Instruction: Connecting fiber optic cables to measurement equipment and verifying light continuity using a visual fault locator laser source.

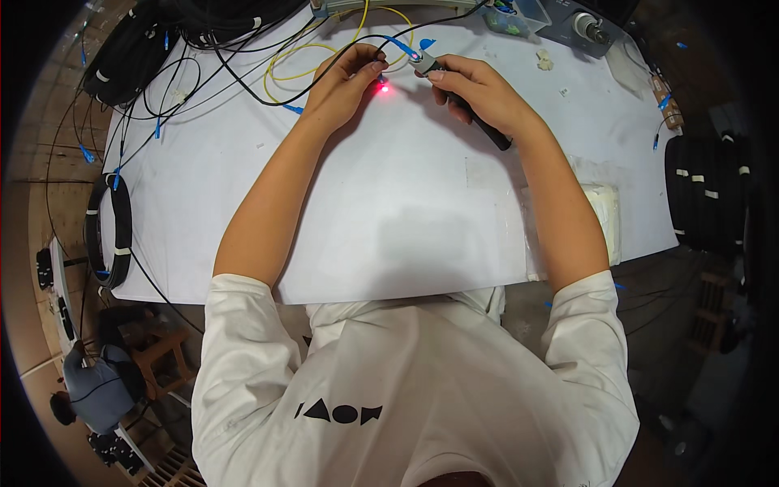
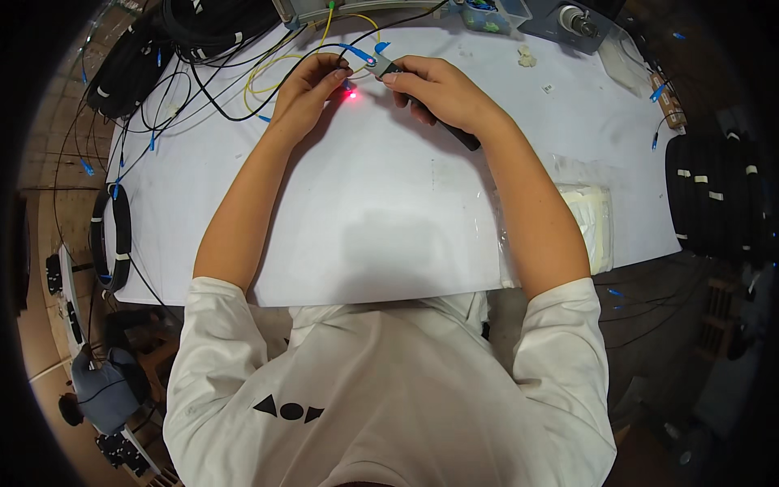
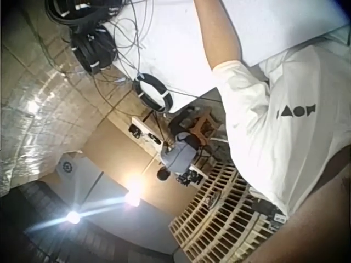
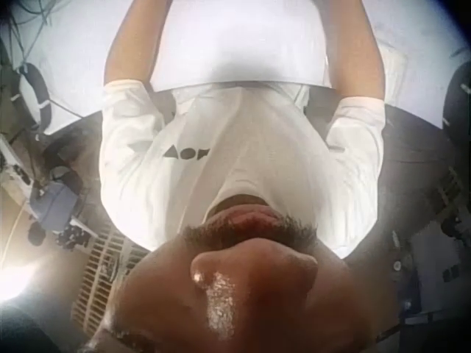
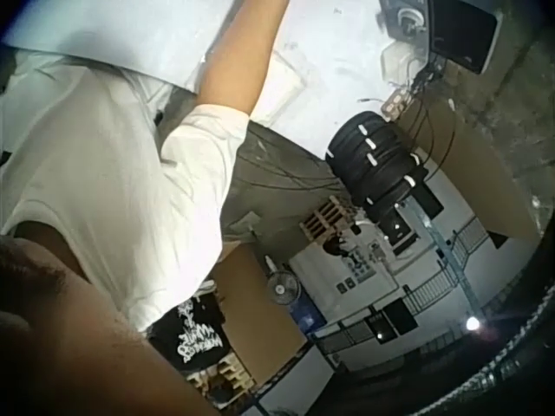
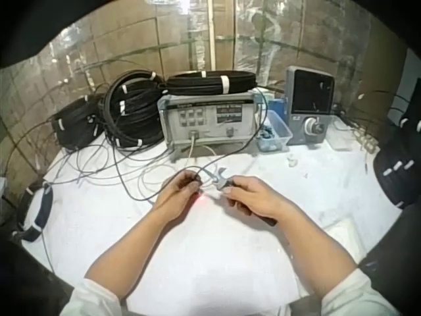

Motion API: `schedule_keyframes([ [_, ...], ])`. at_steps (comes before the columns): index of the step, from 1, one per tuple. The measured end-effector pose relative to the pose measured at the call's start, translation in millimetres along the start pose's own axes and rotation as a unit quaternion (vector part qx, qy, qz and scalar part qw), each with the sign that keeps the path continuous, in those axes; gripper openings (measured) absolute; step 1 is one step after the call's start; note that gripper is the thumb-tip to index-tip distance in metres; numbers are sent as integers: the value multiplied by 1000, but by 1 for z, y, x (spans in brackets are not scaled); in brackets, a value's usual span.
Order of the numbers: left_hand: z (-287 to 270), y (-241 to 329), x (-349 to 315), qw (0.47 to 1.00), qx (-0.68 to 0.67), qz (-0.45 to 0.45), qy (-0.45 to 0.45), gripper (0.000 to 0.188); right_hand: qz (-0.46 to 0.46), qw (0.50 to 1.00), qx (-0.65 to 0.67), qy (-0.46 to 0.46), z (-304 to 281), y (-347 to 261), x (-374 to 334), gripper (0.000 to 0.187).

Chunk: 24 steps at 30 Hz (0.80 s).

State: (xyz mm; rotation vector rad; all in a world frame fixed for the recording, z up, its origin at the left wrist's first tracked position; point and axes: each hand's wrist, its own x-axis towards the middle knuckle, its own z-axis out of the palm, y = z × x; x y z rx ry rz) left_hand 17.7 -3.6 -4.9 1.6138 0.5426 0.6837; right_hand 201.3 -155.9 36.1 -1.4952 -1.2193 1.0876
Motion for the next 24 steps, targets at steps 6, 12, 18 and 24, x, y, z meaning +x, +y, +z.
schedule_keyframes([
  [6,0,-6,0,1000,14,12,3,17,-8,1000,-7,-4,0,2,1,26],
  [12,3,-3,-2,1000,-8,1,16,16,-2,999,-51,14,0,2,0,23],
  [18,2,-1,-3,1000,-7,8,8,17,-5,998,-48,40,0,1,1,23],
  [24,2,-1,-4,1000,-24,7,10,17,-17,997,-58,46,4,1,2,23],
])
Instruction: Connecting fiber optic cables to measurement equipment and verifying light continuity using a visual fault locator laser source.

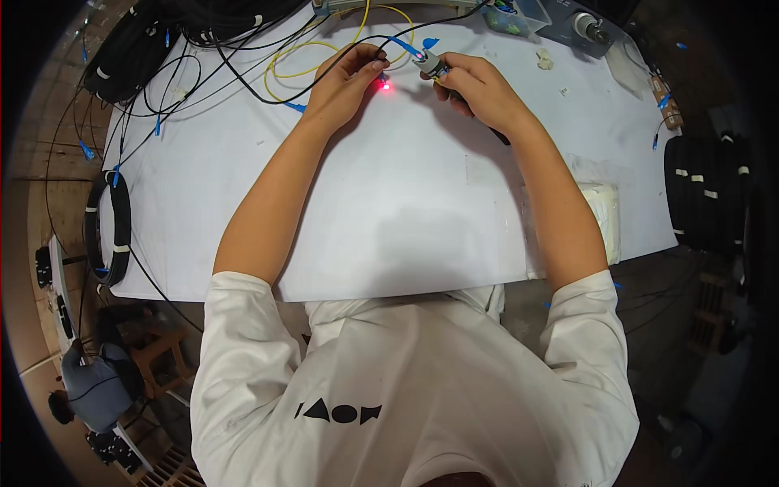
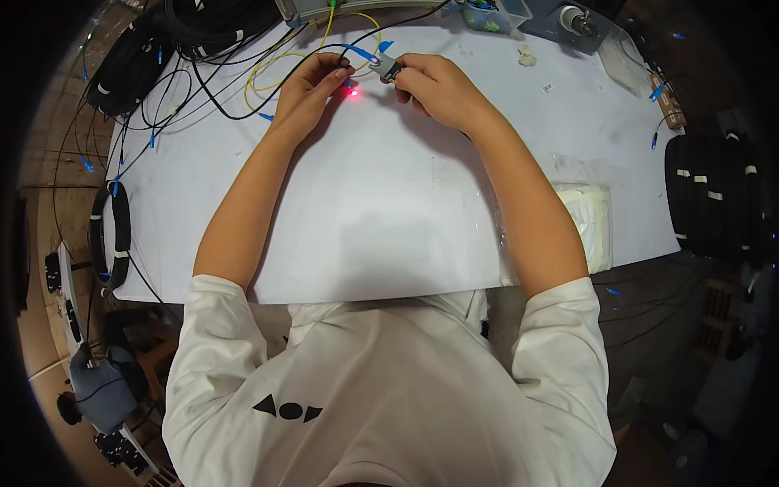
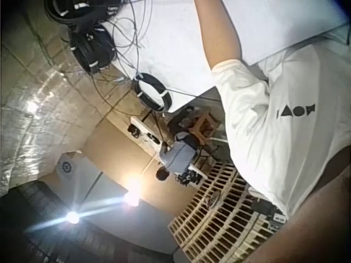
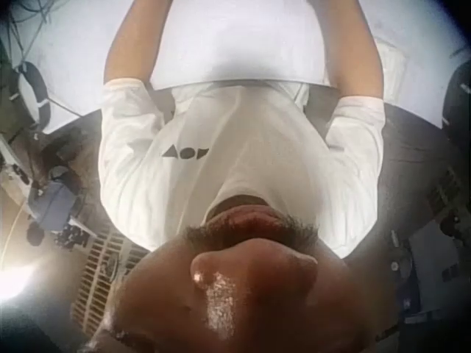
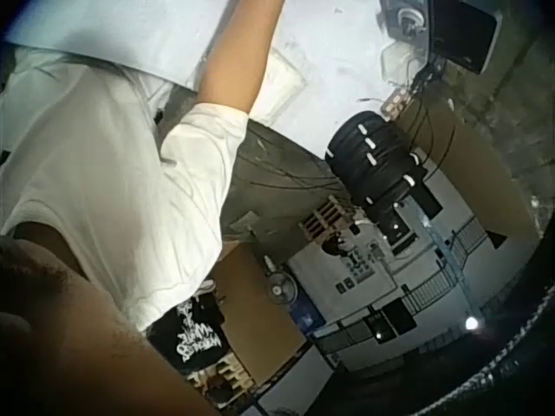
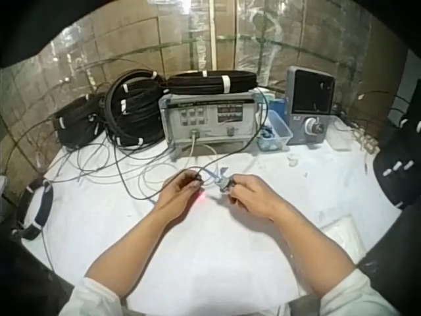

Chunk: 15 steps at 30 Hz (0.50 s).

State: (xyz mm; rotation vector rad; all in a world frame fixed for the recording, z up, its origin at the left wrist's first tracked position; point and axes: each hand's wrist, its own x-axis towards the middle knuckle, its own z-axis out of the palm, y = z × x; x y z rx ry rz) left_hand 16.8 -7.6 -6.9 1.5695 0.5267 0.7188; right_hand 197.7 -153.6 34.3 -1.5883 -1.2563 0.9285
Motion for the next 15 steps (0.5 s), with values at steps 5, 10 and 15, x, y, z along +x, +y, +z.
schedule_keyframes([
  [5,0,-1,0,1000,4,-1,1,17,7,1000,5,5,0,2,1,22],
  [10,-1,-2,2,1000,6,-2,2,17,4,1000,-7,-6,-1,1,0,22],
  [15,-1,-6,3,1000,-15,4,-2,17,5,1000,7,-10,-1,3,0,23],
])
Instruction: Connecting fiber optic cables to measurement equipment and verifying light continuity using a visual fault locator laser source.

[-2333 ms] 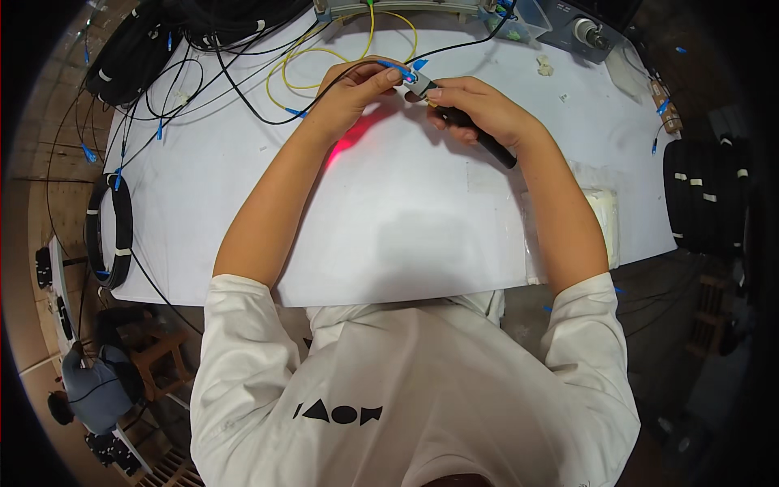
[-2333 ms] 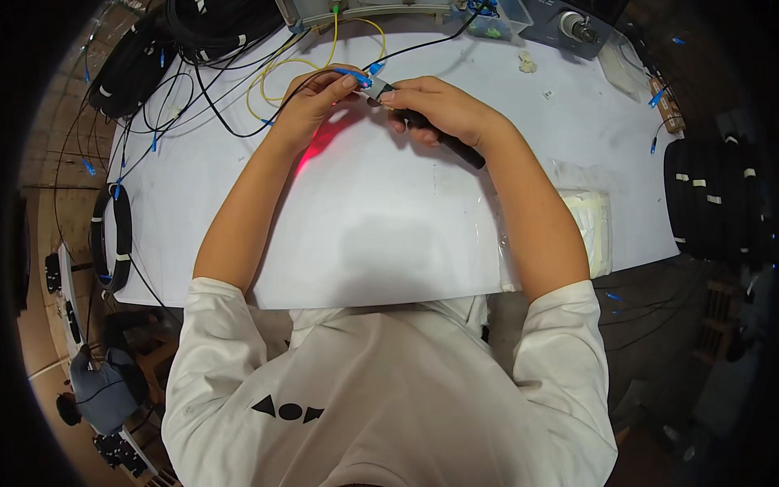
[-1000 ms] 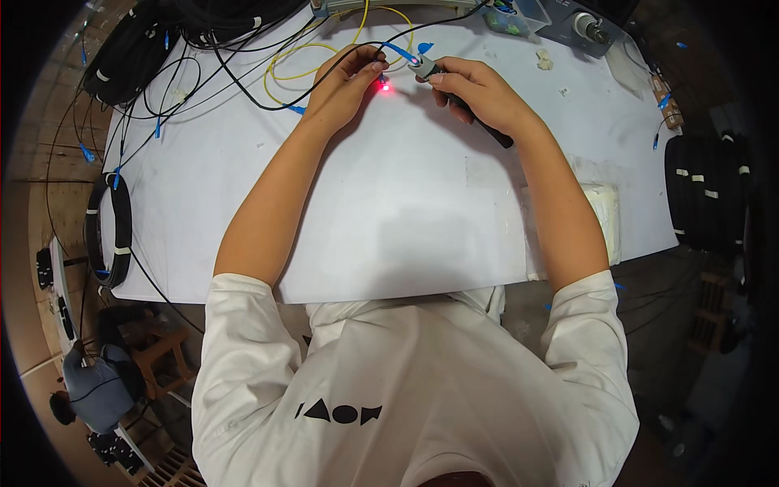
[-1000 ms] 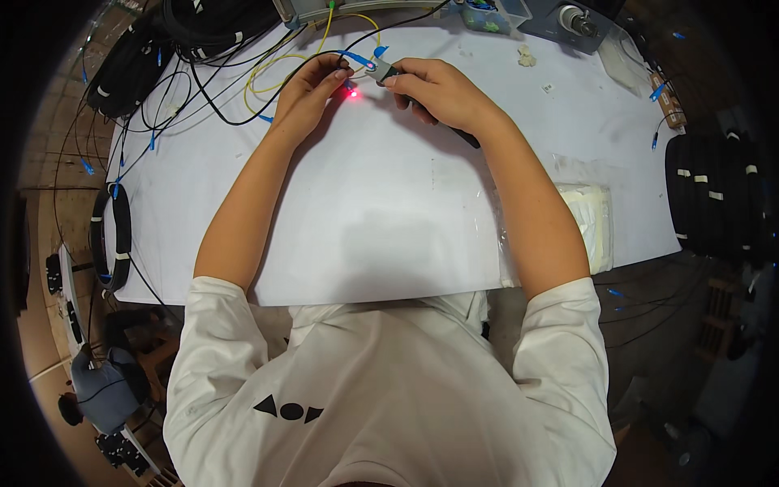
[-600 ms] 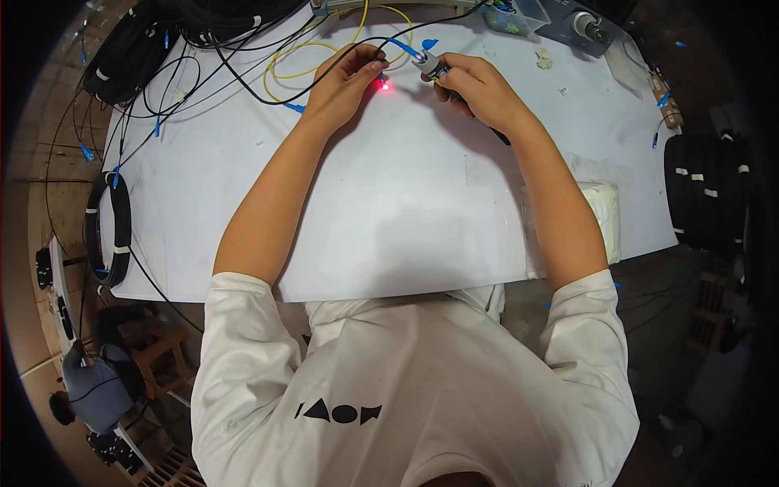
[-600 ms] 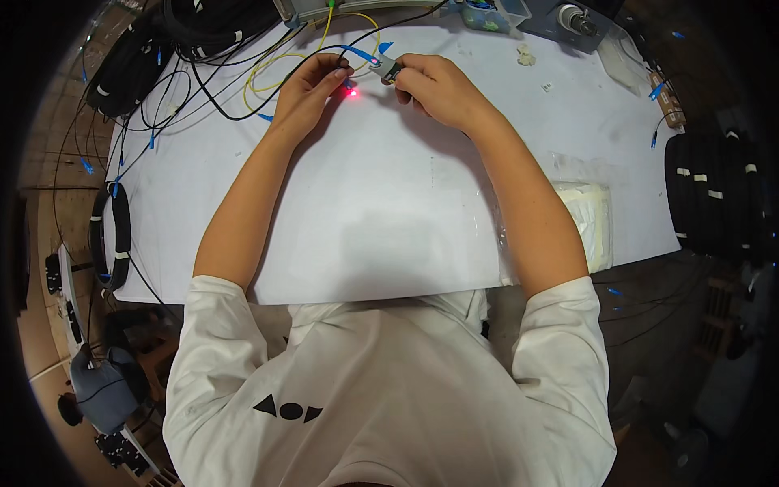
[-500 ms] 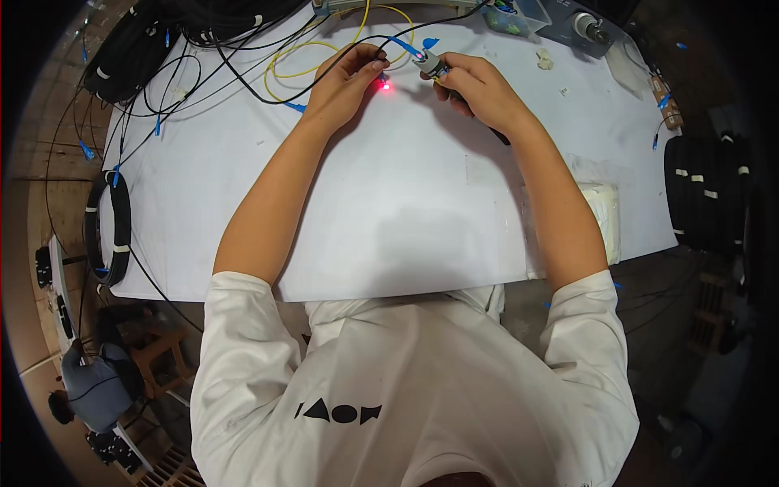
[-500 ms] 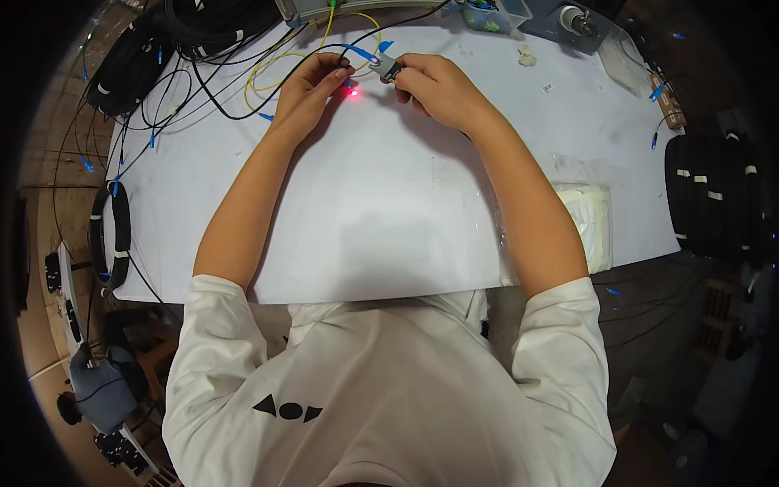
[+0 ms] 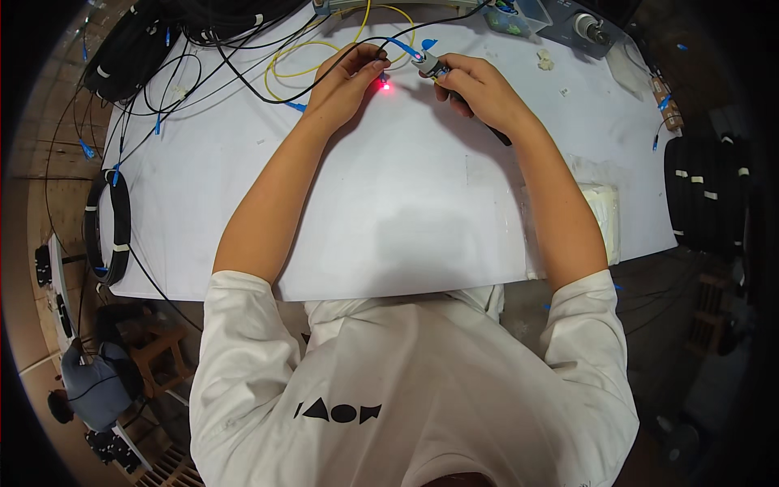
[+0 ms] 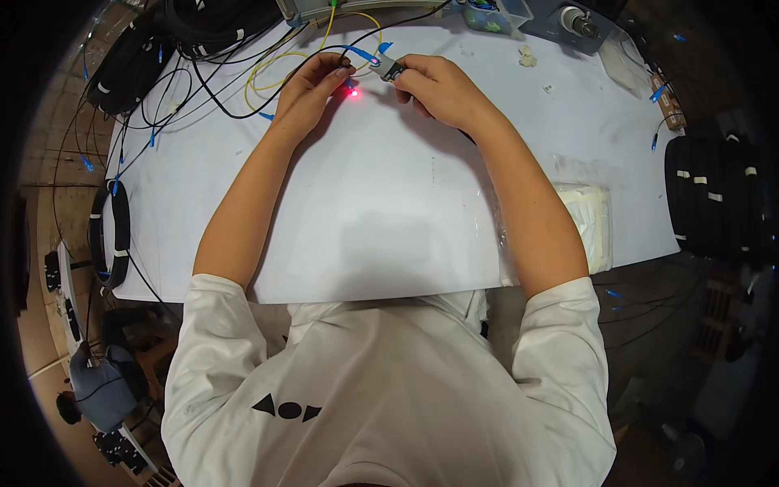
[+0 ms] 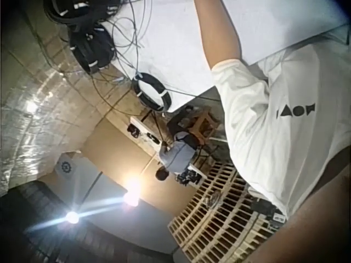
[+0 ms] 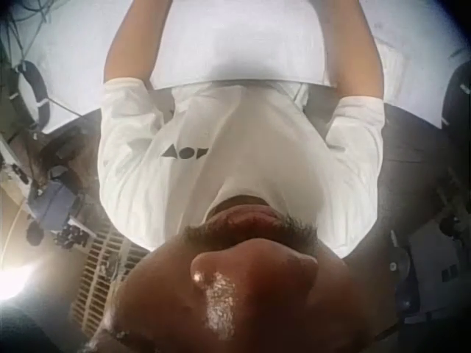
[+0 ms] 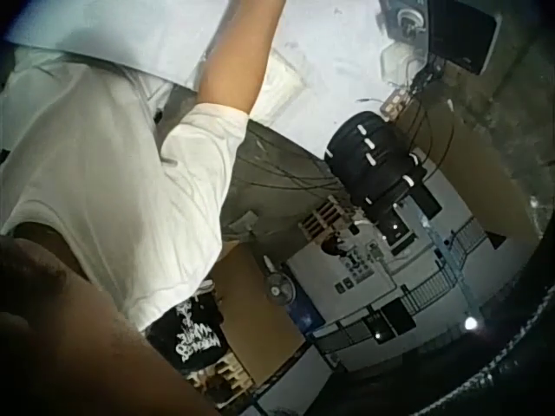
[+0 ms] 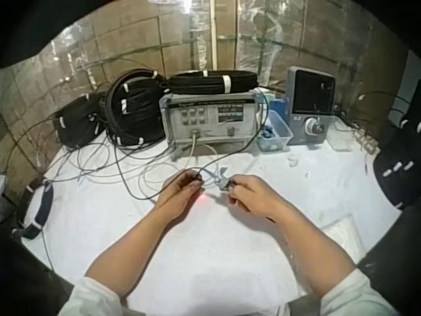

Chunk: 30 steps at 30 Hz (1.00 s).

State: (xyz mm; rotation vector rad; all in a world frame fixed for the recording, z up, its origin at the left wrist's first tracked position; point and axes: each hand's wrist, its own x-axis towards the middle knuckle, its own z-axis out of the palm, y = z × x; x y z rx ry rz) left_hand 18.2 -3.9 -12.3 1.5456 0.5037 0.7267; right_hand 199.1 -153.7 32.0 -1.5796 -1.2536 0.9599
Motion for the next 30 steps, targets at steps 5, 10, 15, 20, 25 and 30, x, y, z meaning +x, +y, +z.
schedule_keyframes([
  [5,-1,-1,1,1000,-4,0,-6,17,2,1000,-17,-2,0,0,0,23],
  [10,0,0,0,1000,16,5,1,17,12,999,-34,-12,-1,-4,-1,21],
  [15,-1,-2,1,1000,16,0,-3,19,16,999,-29,-15,-1,-3,-1,20],
  [20,-1,-6,2,998,52,17,-1,20,16,999,-35,-15,-1,-3,-2,20],
  [25,-2,-6,3,997,70,2,19,21,15,999,-36,-17,0,-2,-1,20],
  [30,-2,-5,4,997,64,-9,48,22,17,999,-42,-21,0,-3,-1,20],
])
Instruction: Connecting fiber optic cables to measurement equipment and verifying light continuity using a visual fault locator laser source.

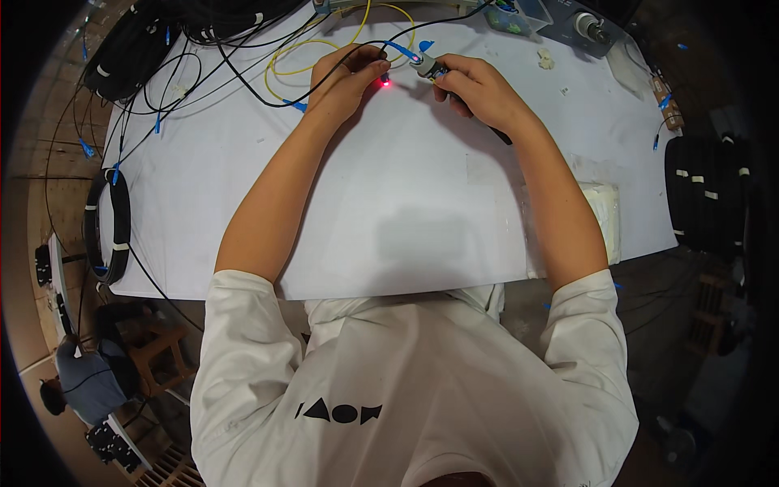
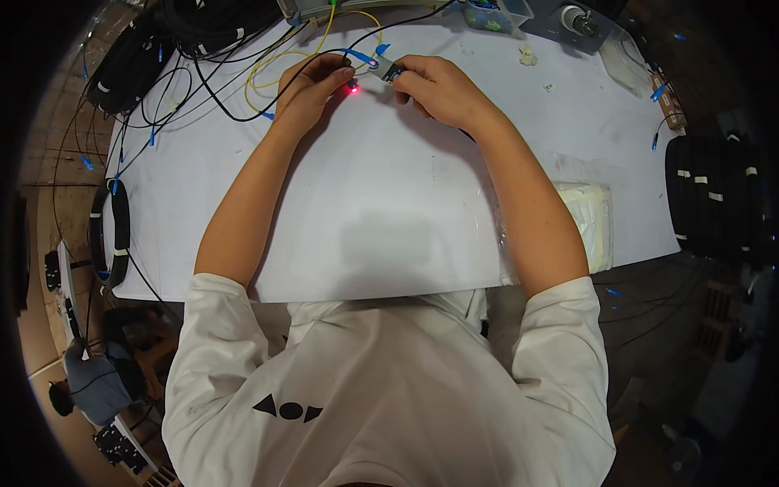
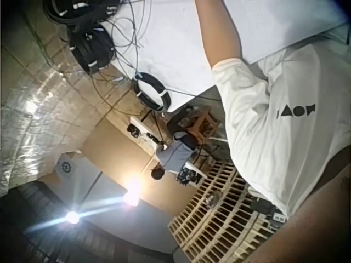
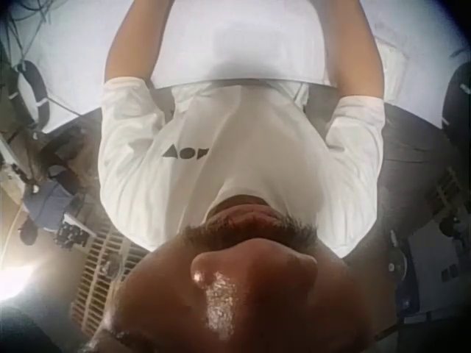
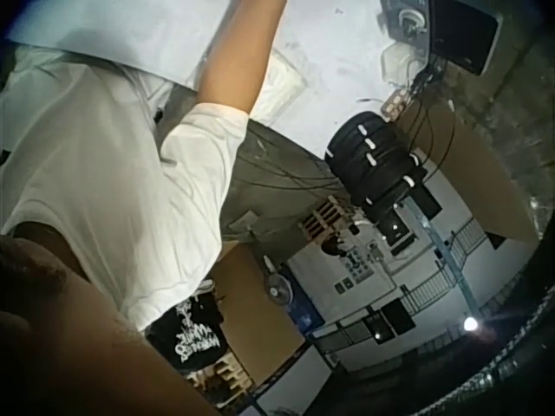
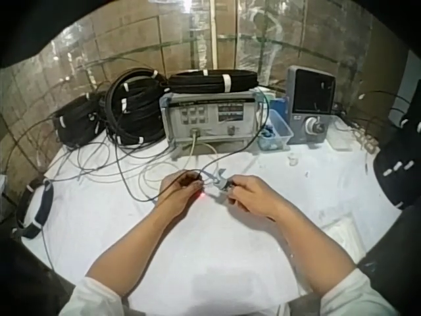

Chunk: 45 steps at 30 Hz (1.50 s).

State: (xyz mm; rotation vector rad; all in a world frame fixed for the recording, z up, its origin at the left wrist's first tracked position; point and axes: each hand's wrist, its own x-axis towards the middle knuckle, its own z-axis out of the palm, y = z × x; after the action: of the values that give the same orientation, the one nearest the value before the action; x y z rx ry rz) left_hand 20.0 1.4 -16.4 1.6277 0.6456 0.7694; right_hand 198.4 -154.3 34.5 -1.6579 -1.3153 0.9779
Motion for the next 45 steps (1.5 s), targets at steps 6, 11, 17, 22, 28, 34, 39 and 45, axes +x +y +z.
schedule_keyframes([
  [6,4,4,-1,1000,13,-14,17,24,7,1000,7,5,1,0,-1,19],
  [11,1,2,0,1000,8,-12,18,25,2,1000,10,4,2,-1,-1,20],
  [17,2,0,1,1000,-25,-15,12,25,6,1000,-2,6,2,0,-1,20],
  [22,2,4,0,1000,10,-21,20,25,11,1000,5,8,3,0,0,20],
  [28,1,4,-1,1000,-14,-9,11,23,4,1000,2,2,3,1,0,20],
  [34,3,11,-6,998,59,38,-4,19,7,1000,-6,8,5,1,2,25],
  [39,7,21,-12,980,181,75,-21,20,5,1000,-14,-4,2,0,1,20],
  [45,12,24,-17,969,226,96,-15,19,-3,1000,-8,2,3,1,-1,20],
])
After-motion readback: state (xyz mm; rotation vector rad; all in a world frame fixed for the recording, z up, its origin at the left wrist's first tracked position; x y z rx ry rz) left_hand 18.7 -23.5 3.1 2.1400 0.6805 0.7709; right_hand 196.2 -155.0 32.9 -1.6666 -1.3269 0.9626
